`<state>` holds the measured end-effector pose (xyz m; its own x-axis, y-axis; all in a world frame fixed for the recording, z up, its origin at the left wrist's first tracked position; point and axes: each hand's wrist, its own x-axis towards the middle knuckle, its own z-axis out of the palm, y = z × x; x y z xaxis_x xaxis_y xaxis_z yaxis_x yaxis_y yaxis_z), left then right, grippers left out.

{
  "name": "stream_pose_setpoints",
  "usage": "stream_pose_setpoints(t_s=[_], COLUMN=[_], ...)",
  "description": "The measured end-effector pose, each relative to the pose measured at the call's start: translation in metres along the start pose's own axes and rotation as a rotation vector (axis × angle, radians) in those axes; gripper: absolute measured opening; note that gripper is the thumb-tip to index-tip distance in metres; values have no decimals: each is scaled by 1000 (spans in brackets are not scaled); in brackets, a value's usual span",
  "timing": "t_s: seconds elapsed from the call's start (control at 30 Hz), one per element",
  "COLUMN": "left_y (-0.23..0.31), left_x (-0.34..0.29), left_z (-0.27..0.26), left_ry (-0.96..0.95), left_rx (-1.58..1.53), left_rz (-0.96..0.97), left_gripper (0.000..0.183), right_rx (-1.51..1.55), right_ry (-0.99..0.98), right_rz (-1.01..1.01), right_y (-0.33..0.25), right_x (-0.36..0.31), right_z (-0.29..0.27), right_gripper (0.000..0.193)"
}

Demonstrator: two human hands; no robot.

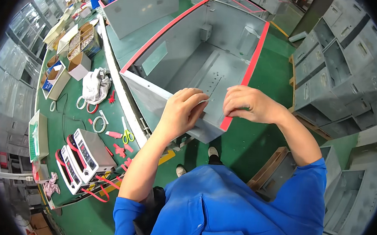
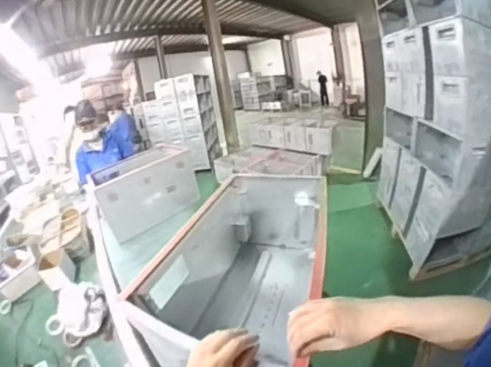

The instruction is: The person applies red protective tape along the edges of a metal appliance door. They measure, align, and press the tape onto the perimeter, smoothing it down to ensure adhesion. The person works on multiple edges of the door frame.

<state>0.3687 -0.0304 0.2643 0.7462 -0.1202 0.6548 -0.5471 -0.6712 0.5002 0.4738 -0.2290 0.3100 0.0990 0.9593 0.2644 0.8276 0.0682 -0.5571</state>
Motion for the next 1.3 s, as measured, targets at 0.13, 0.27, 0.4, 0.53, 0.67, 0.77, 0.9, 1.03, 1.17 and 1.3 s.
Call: stream_pose_setpoints(t_s=[0.13,0.27,0.4,0.53,0.67,0.77,0.9,1.03,1.17,1.3], left_y=[7,10,24,33,35,35,34,28,24,19], left_x=[1,-2,-9,-1,4,10,10,5,5,4], left_z=[1,3,7,2,5,6,7,10,12,16], left_ry=[8,-12,-76,-134,-175,-188,-197,-172,-163,-136], left_rx=[-20,3,95,232,291,285,281,238,170,129], left_rz=[-89,36,220,325,421,451,488,492,479,475], left_gripper=[21,24,27,29,24,18,18,19,21,22], right_rx=[67,96,149,222,272,259,204,-206,-368,-538], right_ry=[3,-3,16,37,47,66,266,607,577,549], right_rz=[-60,-77,-116,-141,-131,-154,-128,110,335,325], right_y=[10,14,20,26,29,31,25,55,86,97], right_x=[0,-3,-4,-4,-5,-6,-11,-35,-52,-53], right_z=[1,-1,2,6,9,10,13,-2,-6,3], right_gripper=[7,11,11,10,9,10,15,33,51,57])
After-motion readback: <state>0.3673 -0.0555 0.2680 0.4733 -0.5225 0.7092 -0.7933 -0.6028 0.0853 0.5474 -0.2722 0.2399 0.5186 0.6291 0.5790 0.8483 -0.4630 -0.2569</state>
